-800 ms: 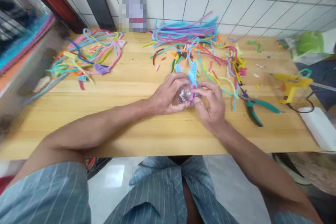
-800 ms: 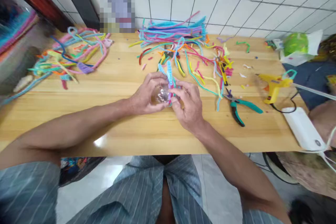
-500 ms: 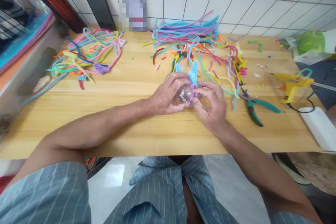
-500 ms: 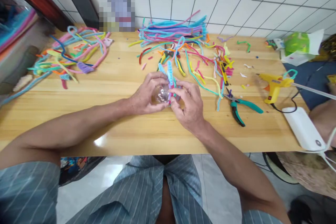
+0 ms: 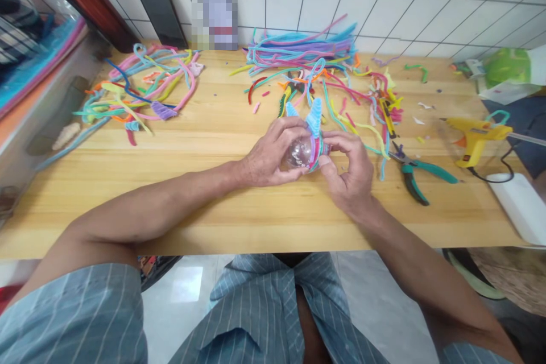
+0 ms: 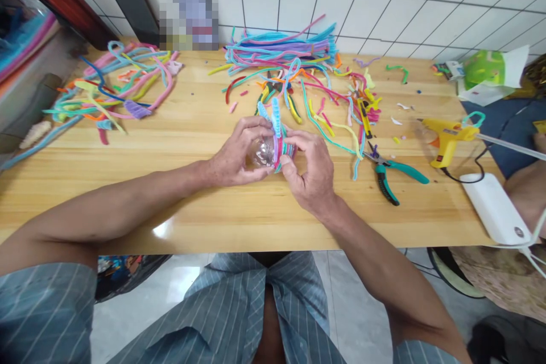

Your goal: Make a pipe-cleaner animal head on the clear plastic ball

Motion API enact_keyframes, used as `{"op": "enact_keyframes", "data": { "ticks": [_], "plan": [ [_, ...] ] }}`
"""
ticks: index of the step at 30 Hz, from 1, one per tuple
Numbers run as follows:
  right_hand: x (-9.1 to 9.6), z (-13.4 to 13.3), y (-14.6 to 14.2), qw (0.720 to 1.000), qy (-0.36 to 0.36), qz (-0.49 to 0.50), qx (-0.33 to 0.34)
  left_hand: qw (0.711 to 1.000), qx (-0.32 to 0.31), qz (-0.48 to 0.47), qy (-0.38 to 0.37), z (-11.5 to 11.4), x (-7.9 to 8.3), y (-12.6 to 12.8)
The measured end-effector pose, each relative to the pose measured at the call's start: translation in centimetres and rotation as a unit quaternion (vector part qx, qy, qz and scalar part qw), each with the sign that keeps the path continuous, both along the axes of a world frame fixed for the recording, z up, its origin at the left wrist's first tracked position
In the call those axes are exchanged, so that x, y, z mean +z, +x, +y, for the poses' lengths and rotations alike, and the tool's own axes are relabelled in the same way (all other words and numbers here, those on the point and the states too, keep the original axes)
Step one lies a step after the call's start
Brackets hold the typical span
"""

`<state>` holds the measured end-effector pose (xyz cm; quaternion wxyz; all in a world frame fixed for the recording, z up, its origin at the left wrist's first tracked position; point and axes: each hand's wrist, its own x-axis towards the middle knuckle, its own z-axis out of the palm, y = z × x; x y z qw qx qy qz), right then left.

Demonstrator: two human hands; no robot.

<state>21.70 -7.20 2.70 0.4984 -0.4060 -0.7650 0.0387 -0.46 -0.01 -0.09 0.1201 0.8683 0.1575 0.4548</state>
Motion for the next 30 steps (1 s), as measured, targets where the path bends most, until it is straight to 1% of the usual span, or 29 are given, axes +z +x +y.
{"op": "enact_keyframes", "data": {
  "ticks": [4,8,12,17,25,30],
  "plan": [
    [-0.2,0.0,0.0,1.000,0.000,0.006,-0.003,1.000,0.006,-0.011,-0.001,0.1,0.0,0.0],
    [-0.5,0.2,0.1,1.000,0.007,-0.009,-0.009,0.999,0.025,-0.021,-0.024,0.2,0.0,-0.2],
    [-0.9,0.4,-0.1,1.000,0.001,-0.021,-0.004,0.998,0.026,-0.035,-0.038,0.5,-0.1,-0.3],
    [-1.3,0.4,-0.4,0.999,-0.011,-0.035,0.003,0.998,0.027,-0.033,-0.036,0.5,-0.2,-0.3],
    [-1.2,0.3,-0.6,0.999,0.006,-0.041,-0.006,0.998,0.028,-0.035,-0.044,0.6,-0.2,-0.3],
    [-1.2,0.2,-0.7,0.999,-0.015,-0.048,-0.009,0.998,0.041,-0.015,-0.049,0.6,-0.1,-0.4]
  ]
}}
